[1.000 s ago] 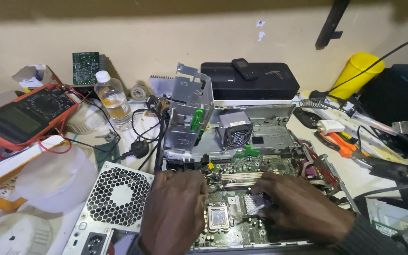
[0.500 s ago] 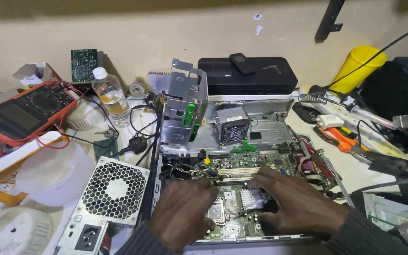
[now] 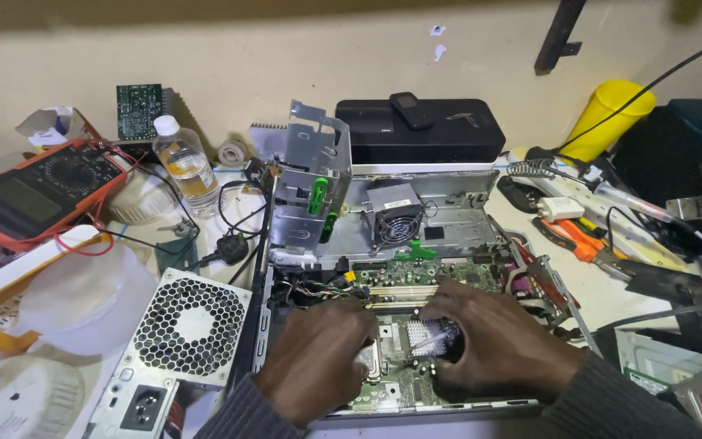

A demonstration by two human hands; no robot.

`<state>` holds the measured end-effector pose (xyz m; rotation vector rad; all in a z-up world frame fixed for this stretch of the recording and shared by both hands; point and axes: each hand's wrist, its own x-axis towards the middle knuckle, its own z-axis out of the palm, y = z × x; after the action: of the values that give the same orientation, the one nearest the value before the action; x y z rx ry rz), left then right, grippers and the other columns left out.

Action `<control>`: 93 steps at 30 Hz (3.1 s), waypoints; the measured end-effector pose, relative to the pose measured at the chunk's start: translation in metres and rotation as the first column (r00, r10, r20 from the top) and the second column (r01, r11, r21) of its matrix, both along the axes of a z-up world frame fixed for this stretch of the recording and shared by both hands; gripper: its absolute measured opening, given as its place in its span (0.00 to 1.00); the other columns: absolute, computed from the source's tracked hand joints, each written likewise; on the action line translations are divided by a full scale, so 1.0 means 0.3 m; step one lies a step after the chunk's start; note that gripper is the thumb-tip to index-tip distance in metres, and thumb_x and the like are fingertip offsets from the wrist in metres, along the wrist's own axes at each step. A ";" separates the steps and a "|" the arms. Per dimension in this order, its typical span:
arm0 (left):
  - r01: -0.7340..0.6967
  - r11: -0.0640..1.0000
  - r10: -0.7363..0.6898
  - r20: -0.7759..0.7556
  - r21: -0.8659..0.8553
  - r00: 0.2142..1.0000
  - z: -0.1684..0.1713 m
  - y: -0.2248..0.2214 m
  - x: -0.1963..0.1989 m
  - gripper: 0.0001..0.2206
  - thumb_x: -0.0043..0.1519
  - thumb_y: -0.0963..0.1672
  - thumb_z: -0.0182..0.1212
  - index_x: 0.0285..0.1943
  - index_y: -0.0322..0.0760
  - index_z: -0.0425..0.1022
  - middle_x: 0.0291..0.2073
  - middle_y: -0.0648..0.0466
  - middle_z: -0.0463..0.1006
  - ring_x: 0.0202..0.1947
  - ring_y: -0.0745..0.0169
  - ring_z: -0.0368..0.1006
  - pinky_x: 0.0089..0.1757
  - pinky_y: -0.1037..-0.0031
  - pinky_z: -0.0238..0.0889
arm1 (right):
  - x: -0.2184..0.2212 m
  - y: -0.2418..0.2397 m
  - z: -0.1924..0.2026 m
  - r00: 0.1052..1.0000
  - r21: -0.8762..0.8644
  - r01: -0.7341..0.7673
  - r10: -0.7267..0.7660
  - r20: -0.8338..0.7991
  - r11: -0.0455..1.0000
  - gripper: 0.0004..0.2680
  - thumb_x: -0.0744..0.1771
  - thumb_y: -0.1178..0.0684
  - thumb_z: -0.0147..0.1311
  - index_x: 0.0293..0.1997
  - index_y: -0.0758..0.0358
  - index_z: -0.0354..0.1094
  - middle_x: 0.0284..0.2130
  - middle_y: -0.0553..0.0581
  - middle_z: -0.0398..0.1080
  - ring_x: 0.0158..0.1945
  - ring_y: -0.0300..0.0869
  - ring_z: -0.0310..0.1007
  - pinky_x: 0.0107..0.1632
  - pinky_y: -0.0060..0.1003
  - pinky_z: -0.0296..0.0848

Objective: The person is disassembling a desktop computer, specifically removing the motherboard from the chassis by unscrewing it and disconnecting internal cables.

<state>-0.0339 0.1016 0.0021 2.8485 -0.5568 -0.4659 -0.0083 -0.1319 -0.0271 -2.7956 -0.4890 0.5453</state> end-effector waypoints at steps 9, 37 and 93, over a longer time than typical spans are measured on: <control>0.027 0.823 0.257 0.413 -0.568 0.874 -0.077 0.050 0.007 0.04 0.62 0.45 0.61 0.41 0.50 0.82 0.35 0.59 0.85 0.33 0.66 0.79 0.35 0.71 0.76 | 0.017 -0.034 -0.046 0.991 0.094 -0.087 0.077 0.107 0.992 0.27 0.56 0.41 0.74 0.59 0.45 0.69 0.70 0.56 0.57 0.67 0.51 0.66 0.67 0.62 0.62; -0.227 0.887 0.419 0.494 -0.403 0.762 -0.049 0.108 0.076 0.15 0.58 0.43 0.64 0.54 0.48 0.81 0.37 0.49 0.88 0.21 0.59 0.85 0.15 0.69 0.72 | 0.010 -0.023 -0.016 0.999 0.079 -0.044 0.046 -0.023 0.996 0.26 0.56 0.43 0.69 0.57 0.47 0.63 0.57 0.45 0.64 0.60 0.44 0.69 0.62 0.54 0.71; -0.066 0.986 -0.046 0.638 0.150 0.768 -0.034 0.069 0.143 0.18 0.48 0.44 0.74 0.49 0.52 0.81 0.53 0.59 0.78 0.44 0.55 0.79 0.28 0.60 0.82 | -0.008 0.013 0.046 0.998 0.175 0.011 0.000 -0.063 0.984 0.23 0.55 0.45 0.61 0.53 0.53 0.62 0.53 0.51 0.66 0.52 0.44 0.70 0.56 0.49 0.72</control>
<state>0.0089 0.1223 -0.0083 3.1310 -0.6250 0.5358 -0.0107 -0.1280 -0.0133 -2.6037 -0.4914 0.5581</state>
